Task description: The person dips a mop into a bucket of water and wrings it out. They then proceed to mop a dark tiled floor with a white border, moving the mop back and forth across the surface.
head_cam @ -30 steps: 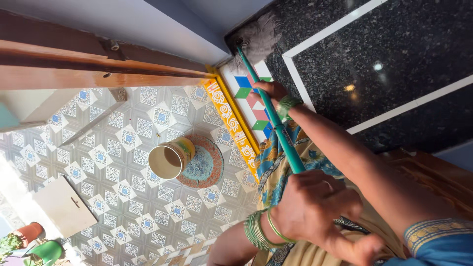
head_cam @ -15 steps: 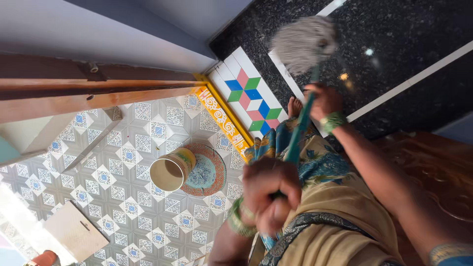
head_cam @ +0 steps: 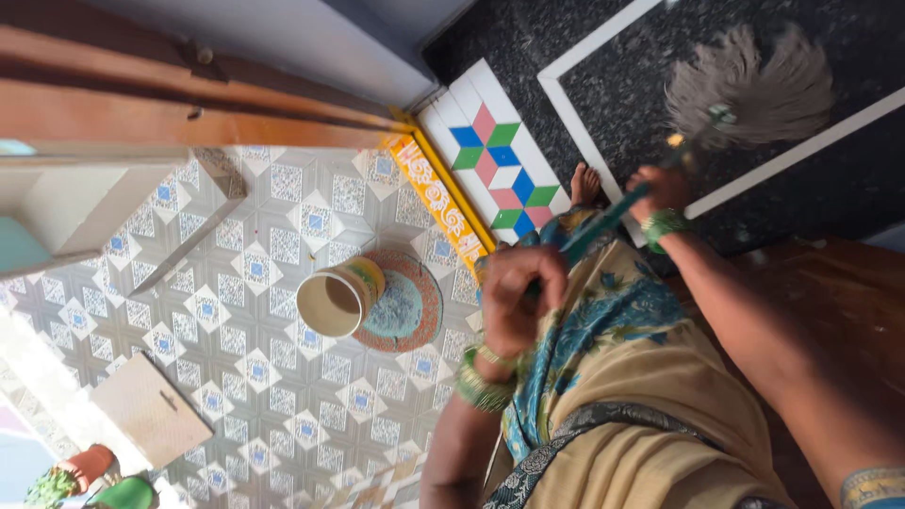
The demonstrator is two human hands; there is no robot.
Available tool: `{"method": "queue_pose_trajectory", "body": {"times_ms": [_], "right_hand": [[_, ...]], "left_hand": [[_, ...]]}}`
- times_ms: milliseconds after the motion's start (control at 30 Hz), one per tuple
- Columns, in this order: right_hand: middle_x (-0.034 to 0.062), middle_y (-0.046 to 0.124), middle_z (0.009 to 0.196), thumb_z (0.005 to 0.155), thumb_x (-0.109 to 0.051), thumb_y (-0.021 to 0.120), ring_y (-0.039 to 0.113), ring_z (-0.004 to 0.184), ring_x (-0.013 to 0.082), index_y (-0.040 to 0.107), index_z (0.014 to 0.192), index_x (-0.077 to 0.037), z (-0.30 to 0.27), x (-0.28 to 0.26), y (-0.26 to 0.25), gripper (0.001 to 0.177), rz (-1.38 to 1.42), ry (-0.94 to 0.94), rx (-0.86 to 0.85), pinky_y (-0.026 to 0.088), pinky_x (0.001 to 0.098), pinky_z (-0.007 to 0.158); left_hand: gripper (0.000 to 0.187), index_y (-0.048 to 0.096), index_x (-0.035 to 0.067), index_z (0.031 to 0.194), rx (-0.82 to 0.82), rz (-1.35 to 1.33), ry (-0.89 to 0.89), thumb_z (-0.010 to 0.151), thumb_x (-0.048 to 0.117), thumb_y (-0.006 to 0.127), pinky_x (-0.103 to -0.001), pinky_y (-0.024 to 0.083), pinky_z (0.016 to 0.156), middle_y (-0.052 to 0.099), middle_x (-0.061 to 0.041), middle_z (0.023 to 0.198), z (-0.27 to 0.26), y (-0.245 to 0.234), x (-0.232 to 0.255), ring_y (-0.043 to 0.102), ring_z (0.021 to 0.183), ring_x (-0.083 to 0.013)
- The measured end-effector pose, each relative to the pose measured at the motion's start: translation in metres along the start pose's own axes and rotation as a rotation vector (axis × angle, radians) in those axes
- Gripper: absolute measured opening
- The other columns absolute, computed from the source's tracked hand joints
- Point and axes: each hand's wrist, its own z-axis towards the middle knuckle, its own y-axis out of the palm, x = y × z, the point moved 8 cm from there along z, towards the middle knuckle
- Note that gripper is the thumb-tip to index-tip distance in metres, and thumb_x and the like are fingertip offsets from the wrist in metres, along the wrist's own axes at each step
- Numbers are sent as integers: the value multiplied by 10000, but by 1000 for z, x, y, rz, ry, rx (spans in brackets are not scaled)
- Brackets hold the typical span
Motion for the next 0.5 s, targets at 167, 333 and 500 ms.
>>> {"method": "queue_pose_trajectory", "body": {"times_ms": [167, 333, 500], "right_hand": [[157, 652, 843, 905, -159, 667, 647, 848, 367, 660, 797, -97, -22, -135, 20, 124, 232, -245, 136, 531, 479, 808], [112, 612, 817, 816, -172, 681, 633, 817, 334, 643, 799, -100, -51, -236, 63, 83, 370, -458, -92, 529, 461, 729], [95, 592, 818, 896, -241, 655, 644, 735, 268, 597, 764, -94, -100, -296, 100, 207, 100, -786, -627, 568, 387, 658]], "left_hand": [[816, 597, 109, 680, -97, 242, 50, 1018, 783, 287, -297, 351, 528, 531, -1, 636, -63, -2, 107, 497, 510, -124], [482, 668, 124, 811, -371, 264, 185, 1062, 504, 512, -306, 423, 563, 559, 22, 679, -104, 29, 147, 554, 578, -143], [332, 625, 53, 792, -391, 244, 414, 1018, 283, 546, -372, 489, 566, 553, -53, 687, -151, 42, 134, 596, 597, -221]]}}
